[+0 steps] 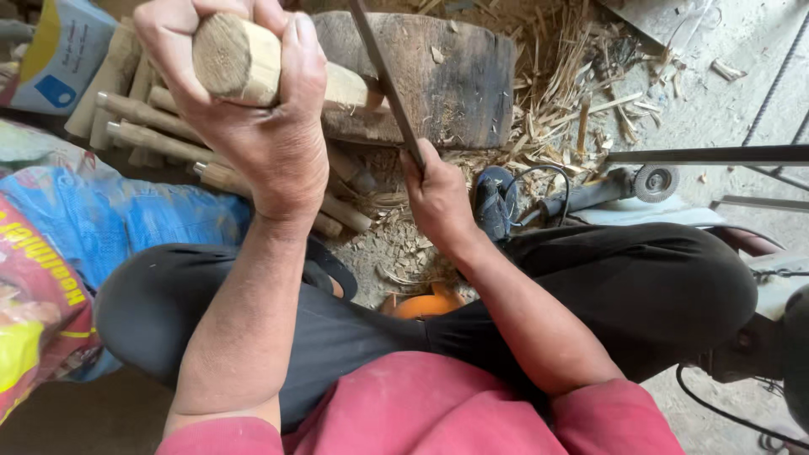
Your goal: The person uses a knife to shave and shape a cylindrical wooden dowel, rotating it to remove thin shavings and smooth the surface. The person works while seated on the floor in a workshop area.
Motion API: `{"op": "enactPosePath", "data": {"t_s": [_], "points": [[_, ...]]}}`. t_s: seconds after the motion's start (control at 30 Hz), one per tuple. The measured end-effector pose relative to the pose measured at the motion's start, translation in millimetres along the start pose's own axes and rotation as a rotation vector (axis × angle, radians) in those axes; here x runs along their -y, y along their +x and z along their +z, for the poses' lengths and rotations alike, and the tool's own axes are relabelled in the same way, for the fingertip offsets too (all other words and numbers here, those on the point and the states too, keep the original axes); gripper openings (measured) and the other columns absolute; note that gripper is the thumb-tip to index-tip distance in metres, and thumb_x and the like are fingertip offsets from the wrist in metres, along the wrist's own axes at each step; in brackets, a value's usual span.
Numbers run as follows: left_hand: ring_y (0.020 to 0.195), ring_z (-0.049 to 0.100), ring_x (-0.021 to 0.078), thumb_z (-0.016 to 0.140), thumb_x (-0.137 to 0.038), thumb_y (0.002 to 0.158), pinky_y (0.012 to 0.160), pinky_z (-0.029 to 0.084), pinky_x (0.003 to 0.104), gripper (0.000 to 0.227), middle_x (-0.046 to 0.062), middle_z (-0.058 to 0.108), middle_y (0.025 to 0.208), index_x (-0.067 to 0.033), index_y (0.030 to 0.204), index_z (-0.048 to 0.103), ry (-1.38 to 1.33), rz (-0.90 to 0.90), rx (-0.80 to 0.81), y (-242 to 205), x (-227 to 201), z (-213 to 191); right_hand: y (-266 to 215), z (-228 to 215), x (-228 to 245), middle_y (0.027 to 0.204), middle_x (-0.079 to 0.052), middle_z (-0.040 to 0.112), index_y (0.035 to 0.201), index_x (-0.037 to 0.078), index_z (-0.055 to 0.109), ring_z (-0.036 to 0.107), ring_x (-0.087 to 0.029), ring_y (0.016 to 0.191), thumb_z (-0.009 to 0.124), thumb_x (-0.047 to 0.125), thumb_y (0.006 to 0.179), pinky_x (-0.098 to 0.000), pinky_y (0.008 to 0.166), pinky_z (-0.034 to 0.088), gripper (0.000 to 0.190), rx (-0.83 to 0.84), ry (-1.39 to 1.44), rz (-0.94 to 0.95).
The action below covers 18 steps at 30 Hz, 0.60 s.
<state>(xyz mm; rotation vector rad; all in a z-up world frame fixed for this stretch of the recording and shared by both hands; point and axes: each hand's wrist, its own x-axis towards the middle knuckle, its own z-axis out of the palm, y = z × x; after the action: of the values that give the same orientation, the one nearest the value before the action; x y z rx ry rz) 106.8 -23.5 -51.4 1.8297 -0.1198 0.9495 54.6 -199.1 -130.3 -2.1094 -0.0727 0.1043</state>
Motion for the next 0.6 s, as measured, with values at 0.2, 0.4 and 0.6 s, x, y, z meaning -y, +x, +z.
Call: {"op": "enactPosePath", "data": {"t_s": [0.2,0.4,0.6], "points": [[0.092,0.056,0.0141,0.078,-0.001,0.102,0.086,0.053,0.031,0.039,0.005,0.052,0.108,-0.0088,0.123,0.046,-0.375,-0.144,0.056,1,-29,0,-31,-31,7,0.067,-0.006,0.053,0.108,0.004,0.059,0.055,-0.015,0.056,0.055,0.015,0.109,-0.0358,0.05,0.045,0.012,0.067,0.236,0.011],[0.089,0.062,0.0162,0.076,0.007,0.103,0.083,0.057,0.03,0.04,0.007,0.056,0.108,-0.0069,0.12,0.042,-0.331,-0.081,0.253,-8,-39,-15,-38,-22,23,0.075,-0.008,0.057,0.106,0.005,0.056,0.057,-0.017,0.06,0.056,0.016,0.113,-0.0352,0.055,0.046,0.013,-0.064,-0.049,-0.166],[0.086,0.062,0.0147,0.074,0.009,0.107,0.082,0.056,0.028,0.041,0.01,0.059,0.107,-0.0104,0.121,0.04,-0.455,-0.059,0.287,-12,-40,-20,-34,-32,24,0.067,-0.008,0.051,0.108,0.004,0.059,0.05,-0.014,0.055,0.054,0.015,0.109,-0.0328,0.049,0.042,0.012,0.164,0.327,0.221]]}}
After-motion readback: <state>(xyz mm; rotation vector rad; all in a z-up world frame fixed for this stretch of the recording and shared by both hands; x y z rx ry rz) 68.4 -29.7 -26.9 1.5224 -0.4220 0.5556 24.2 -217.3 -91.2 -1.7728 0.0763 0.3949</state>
